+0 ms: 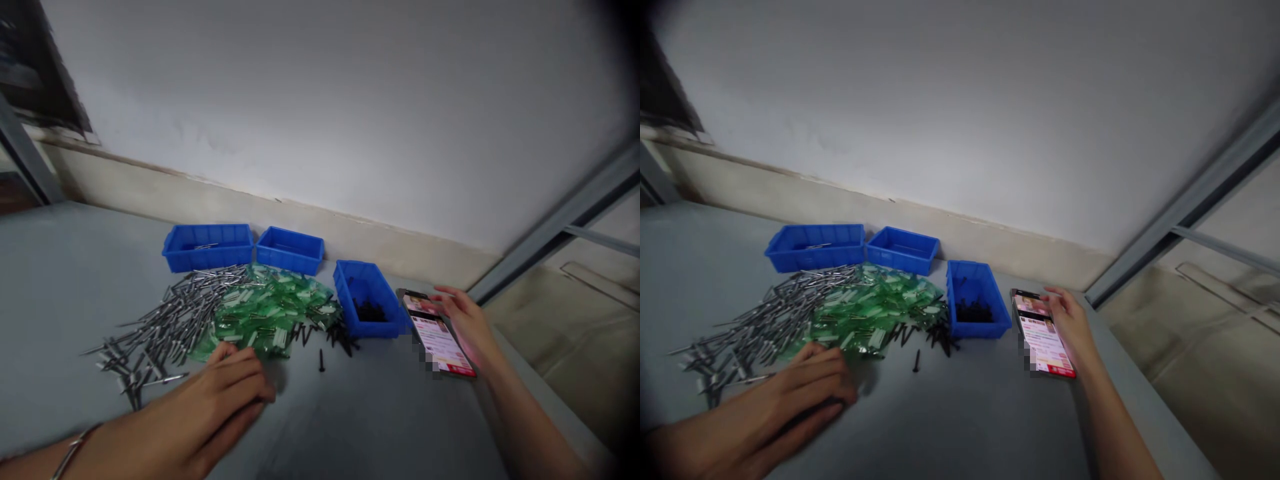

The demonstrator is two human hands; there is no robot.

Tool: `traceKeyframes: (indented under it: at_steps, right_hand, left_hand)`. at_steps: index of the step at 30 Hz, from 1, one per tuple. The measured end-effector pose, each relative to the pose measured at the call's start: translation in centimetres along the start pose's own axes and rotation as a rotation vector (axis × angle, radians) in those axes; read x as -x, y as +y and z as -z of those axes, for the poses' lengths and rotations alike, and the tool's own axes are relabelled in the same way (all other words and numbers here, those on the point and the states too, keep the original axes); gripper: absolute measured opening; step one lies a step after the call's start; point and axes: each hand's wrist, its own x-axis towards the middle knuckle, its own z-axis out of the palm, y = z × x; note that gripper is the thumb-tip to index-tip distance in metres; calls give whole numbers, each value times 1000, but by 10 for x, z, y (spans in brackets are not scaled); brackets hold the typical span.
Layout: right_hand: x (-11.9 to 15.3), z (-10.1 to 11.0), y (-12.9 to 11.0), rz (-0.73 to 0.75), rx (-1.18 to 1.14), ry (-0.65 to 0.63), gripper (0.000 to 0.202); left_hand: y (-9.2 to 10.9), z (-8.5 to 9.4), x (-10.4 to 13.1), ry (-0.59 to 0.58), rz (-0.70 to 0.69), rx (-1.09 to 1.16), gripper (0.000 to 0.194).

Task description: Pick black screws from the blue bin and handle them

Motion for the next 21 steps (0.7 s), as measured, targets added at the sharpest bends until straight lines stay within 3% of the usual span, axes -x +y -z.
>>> traceKeyframes:
  at_steps: [4,12,21]
  right_hand:
    - [2,-1,-5,-10,-142,-32,28]
    - [-5,7,2,40,-65,114,28]
    - [-8,13,5,48,-19,166,32]
  left_hand:
    - [1,0,0,0,-15,5,22]
    - [0,0,-1,45,-28,27,22]
    - [-4,-3,0,52,-34,28,23]
